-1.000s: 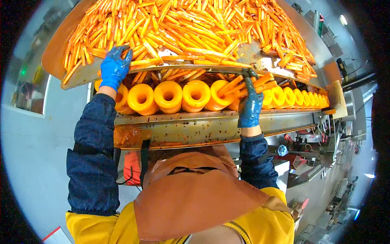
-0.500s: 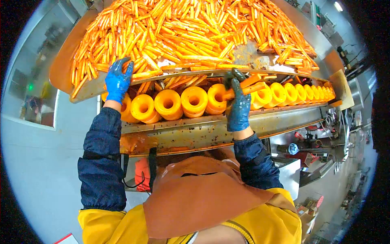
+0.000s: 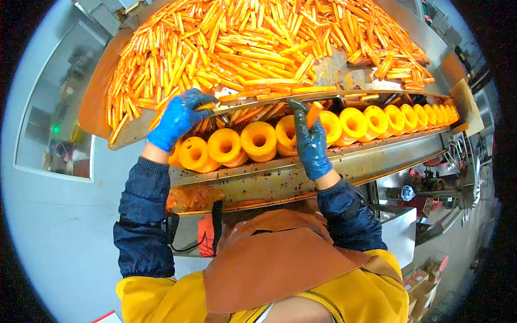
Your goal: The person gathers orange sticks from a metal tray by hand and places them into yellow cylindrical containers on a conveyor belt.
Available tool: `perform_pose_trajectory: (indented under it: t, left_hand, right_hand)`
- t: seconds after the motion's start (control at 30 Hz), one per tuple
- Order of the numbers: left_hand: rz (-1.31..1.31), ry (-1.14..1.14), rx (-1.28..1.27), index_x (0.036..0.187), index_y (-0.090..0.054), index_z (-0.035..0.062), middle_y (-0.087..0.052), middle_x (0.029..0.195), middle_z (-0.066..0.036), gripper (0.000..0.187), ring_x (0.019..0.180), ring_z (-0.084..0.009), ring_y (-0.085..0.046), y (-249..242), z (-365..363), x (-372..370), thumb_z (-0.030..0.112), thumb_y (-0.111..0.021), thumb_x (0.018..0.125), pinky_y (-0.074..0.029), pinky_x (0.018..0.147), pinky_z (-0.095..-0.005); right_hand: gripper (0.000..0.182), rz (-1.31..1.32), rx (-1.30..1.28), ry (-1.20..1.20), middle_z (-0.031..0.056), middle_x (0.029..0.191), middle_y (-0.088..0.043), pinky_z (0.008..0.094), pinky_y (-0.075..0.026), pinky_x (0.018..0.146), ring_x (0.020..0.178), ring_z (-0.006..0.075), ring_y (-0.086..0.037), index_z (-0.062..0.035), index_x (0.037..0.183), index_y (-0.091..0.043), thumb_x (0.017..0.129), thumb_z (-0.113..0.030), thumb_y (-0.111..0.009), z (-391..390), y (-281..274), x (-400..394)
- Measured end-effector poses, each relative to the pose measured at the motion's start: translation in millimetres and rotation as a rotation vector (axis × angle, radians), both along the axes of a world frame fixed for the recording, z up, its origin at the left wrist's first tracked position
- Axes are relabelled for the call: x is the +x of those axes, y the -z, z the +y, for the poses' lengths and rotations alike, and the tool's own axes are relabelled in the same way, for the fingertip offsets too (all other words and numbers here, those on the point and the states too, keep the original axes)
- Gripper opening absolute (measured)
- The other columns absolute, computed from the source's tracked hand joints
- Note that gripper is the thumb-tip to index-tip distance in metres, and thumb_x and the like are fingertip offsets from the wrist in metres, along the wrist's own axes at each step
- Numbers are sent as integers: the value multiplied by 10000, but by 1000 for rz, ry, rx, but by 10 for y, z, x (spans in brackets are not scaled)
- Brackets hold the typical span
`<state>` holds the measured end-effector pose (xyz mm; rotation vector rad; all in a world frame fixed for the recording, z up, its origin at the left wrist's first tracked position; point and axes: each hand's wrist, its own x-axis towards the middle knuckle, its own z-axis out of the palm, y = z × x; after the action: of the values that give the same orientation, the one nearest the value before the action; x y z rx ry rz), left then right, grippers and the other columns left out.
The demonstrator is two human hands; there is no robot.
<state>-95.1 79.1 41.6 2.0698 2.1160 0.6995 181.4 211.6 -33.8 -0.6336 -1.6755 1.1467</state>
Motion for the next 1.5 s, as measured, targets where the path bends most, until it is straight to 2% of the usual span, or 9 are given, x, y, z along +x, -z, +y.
perform_pose_trajectory:
  t: [0.13,0.27,0.37,0.5,0.73,1.0,1.2,1.33,1.5]
  left_hand:
    - [-217,-234,386,1023,-663,64,-645,980,-66,259,862,-167,-603,-322,-157,376,55,-713,770,-484,763,-295]
    - [-931,-297,474,1042,-641,57,-625,1008,-16,275,897,-95,-552,-130,-342,726,-1,-694,778,-462,802,-248]
    - [-848,-497,0,1113,-613,41,-622,1016,-25,341,936,-105,-566,245,-431,748,28,-703,785,-468,859,-262]
    - [-958,-260,195,1111,-628,52,-638,1038,-39,322,938,-124,-582,316,-352,636,83,-707,801,-471,836,-260]
    - [16,46,233,1181,-588,96,-597,1150,-144,416,1049,-300,-576,60,517,698,205,-683,791,-458,925,-380]
    - [415,-19,-70,1264,-521,169,-579,1097,-129,646,1005,-327,-582,178,1126,859,425,-731,709,-490,829,-436]
    - [204,106,4,1134,-601,124,-605,1054,-134,491,971,-322,-602,244,937,570,340,-738,715,-493,827,-450]
    - [241,80,493,1058,-615,83,-623,984,-143,379,893,-337,-611,278,848,525,249,-741,742,-506,766,-410]
    - [-752,-477,532,994,-619,55,-585,777,5,217,624,-58,-516,-57,597,497,177,-704,836,-436,532,-230]
  right_hand:
    - [192,-70,-135,-94,97,839,-671,320,-498,679,745,195,-629,-16,1026,-640,903,-157,-599,-100,-105,-28]
    - [250,-220,27,-184,132,886,-656,357,-506,695,753,273,-630,-51,1002,-642,822,-216,-697,-190,35,-294]
    - [237,-270,175,-129,102,886,-650,294,-506,695,762,183,-620,-35,1032,-655,823,-140,-698,-208,-108,-262]
    - [257,-221,274,-92,129,927,-651,349,-514,745,831,287,-640,-74,1006,-652,784,-188,-712,124,-216,-154]
    - [367,-674,744,209,129,1021,-634,383,-528,768,882,299,-640,-130,1097,-616,740,-178,-684,813,-388,74]
    - [300,-912,642,-10,105,989,-646,392,-511,744,879,311,-623,-119,1018,-672,767,-283,-691,1088,-422,169]
    - [260,-524,838,-143,97,873,-638,383,-519,668,791,291,-639,-153,968,-665,708,-143,-655,698,-653,273]
    - [307,-907,941,-392,73,748,-621,377,-509,603,729,274,-635,-161,948,-691,661,-70,-627,240,-280,120]
    - [225,-813,776,-334,85,812,-640,371,-511,654,773,281,-637,-122,886,-672,665,-79,-662,380,-312,296]
